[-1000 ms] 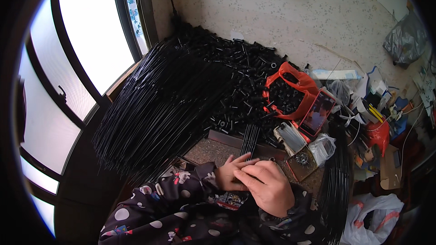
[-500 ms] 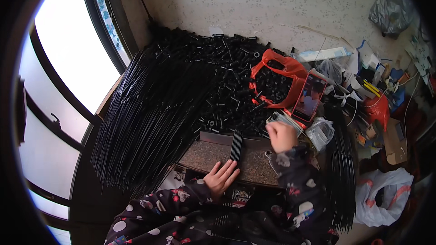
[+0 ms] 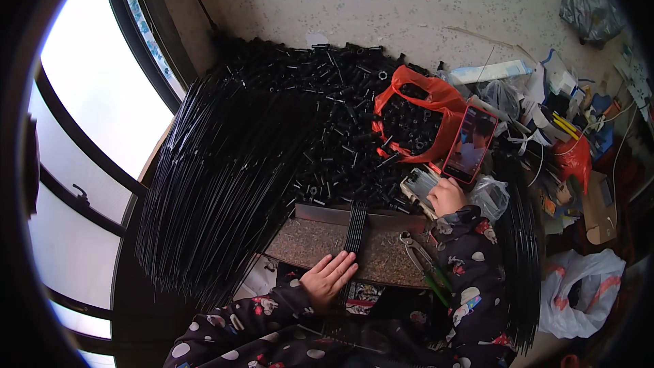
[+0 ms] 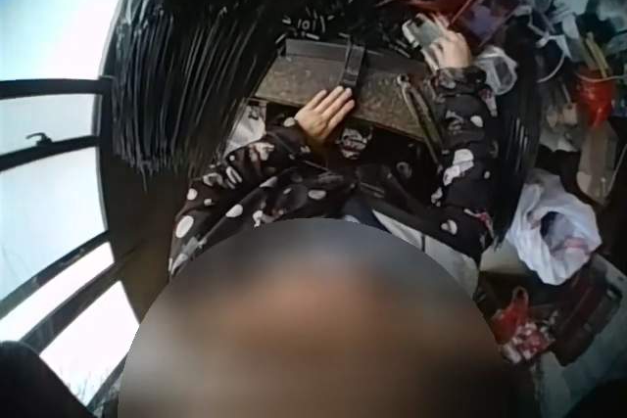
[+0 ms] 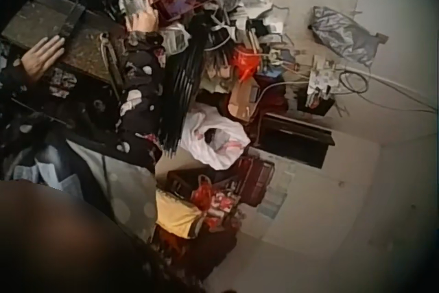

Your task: The person is assembling and processing bundles of long black rods using manual tools at a manufacturing workstation.

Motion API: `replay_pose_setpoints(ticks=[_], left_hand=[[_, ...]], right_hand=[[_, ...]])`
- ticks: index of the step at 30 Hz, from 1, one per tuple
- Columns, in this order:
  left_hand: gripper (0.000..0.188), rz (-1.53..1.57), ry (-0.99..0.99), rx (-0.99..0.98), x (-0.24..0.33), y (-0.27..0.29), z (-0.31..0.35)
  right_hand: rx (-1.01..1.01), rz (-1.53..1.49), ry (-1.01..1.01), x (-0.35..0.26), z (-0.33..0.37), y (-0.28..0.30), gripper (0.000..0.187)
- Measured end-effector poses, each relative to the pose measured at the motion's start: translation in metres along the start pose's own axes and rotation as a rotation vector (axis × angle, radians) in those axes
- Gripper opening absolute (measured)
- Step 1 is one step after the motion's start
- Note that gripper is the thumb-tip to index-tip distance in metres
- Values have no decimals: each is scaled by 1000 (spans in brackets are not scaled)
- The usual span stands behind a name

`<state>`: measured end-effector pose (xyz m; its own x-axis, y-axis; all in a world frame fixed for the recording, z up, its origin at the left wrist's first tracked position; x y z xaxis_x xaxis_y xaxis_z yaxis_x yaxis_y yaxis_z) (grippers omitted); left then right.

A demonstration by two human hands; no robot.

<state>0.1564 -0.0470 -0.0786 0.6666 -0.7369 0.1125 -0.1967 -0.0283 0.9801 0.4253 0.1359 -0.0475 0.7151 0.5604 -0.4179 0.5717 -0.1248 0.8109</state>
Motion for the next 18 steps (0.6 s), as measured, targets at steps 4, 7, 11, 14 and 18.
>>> replay_pose_setpoints(ticks=[4, 7, 11, 14, 18], left_hand=[[77, -8, 4, -4, -1, 0, -4], [73, -17, 2, -9, -1, 1, -5], [67, -14, 31, 16, 0, 2, -5], [64, 31, 57, 14, -1, 6, -7], [66, -53, 44, 21, -1, 3, -6]], right_hand=[[37, 49, 4, -5, -4, 4, 10], [169, 136, -82, -21, -11, 10, 12], [35, -356, 0, -74, -18, -12, 11], [-71, -373, 50, -90, -11, -47, 10], [-120, -323, 16, -88, -7, -53, 10]])
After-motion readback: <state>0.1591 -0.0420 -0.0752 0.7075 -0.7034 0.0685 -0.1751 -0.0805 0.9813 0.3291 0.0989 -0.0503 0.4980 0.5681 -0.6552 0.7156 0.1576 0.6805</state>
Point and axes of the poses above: each hand's wrist, its own z-axis away from the middle knuckle, its own y-axis out of the back of the hand, x = y × z, the point moved 4 cm from there along -z, towards the middle knuckle, and after that the axes turned 9 degrees about -z, right-handed, at the moved point
